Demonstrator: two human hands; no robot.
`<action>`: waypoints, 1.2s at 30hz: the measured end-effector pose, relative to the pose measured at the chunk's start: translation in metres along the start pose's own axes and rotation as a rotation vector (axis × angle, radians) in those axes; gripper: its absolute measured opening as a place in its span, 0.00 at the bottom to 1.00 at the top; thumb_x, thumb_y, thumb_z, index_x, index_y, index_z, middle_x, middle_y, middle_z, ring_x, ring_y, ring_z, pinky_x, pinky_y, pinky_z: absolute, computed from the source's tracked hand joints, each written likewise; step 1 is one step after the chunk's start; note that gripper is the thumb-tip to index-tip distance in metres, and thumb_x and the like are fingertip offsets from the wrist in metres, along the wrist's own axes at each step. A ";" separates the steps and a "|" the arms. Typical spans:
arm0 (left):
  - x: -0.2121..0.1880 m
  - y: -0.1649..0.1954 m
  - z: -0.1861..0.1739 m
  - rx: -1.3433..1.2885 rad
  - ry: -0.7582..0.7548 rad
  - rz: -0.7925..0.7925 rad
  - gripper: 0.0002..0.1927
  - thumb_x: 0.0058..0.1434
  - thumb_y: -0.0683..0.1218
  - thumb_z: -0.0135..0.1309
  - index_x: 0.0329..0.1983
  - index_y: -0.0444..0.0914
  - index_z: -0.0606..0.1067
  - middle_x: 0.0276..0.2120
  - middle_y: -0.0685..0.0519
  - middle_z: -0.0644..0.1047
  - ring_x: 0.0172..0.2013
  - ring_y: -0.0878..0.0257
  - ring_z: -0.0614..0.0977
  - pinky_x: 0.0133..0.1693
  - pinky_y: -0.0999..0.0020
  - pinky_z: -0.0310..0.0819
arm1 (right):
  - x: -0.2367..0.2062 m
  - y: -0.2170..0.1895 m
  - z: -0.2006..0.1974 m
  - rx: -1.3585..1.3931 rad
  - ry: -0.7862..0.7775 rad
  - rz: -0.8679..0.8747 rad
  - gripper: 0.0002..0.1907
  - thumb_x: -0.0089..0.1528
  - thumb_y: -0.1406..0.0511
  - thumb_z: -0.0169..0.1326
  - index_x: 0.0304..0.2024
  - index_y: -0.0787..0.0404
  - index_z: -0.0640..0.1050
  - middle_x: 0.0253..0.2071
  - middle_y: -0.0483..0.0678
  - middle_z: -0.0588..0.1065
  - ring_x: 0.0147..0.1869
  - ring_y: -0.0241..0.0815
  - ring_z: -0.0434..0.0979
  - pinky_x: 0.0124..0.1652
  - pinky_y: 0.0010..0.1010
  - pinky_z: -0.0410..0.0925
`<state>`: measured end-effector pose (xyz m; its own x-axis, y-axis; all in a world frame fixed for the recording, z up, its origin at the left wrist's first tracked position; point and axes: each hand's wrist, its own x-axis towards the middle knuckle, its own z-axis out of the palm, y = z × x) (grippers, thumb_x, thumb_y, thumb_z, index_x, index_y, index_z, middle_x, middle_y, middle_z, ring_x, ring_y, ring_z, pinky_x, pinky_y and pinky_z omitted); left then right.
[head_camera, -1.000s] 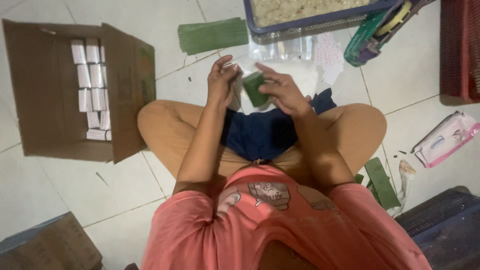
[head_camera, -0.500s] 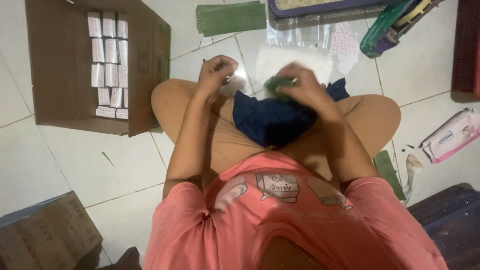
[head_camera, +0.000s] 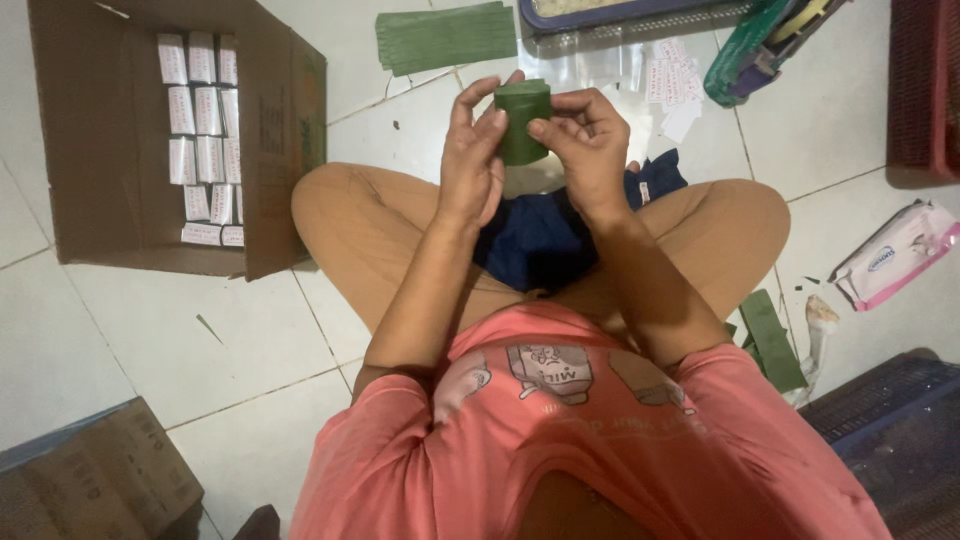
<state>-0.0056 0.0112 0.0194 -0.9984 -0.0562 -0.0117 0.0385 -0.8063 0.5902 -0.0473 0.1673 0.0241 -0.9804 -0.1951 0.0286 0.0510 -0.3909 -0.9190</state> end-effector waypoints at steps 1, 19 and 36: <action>0.001 0.001 0.004 0.061 -0.006 0.006 0.21 0.73 0.42 0.49 0.67 0.39 0.62 0.67 0.45 0.69 0.64 0.57 0.73 0.67 0.63 0.68 | 0.000 0.000 0.000 -0.002 0.002 -0.004 0.12 0.63 0.80 0.61 0.48 0.71 0.76 0.44 0.52 0.79 0.46 0.35 0.80 0.50 0.25 0.75; 0.020 -0.075 -0.058 0.563 0.238 -0.093 0.33 0.62 0.37 0.63 0.69 0.28 0.65 0.53 0.42 0.77 0.51 0.56 0.80 0.52 0.63 0.79 | 0.041 0.055 -0.093 -0.468 -0.002 0.333 0.07 0.63 0.70 0.59 0.43 0.61 0.85 0.29 0.45 0.79 0.30 0.34 0.76 0.30 0.23 0.70; 0.050 -0.089 -0.028 0.197 0.282 -0.222 0.28 0.64 0.39 0.59 0.65 0.31 0.63 0.52 0.38 0.75 0.51 0.47 0.81 0.52 0.56 0.80 | 0.070 0.042 -0.209 -1.094 0.924 0.370 0.09 0.57 0.66 0.64 0.39 0.58 0.79 0.43 0.51 0.79 0.52 0.55 0.81 0.51 0.43 0.72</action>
<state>-0.0578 0.0634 -0.0565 -0.9295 -0.0750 -0.3611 -0.2128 -0.6906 0.6912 -0.1541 0.3251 -0.0944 -0.7367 0.6622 -0.1369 0.5647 0.4910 -0.6633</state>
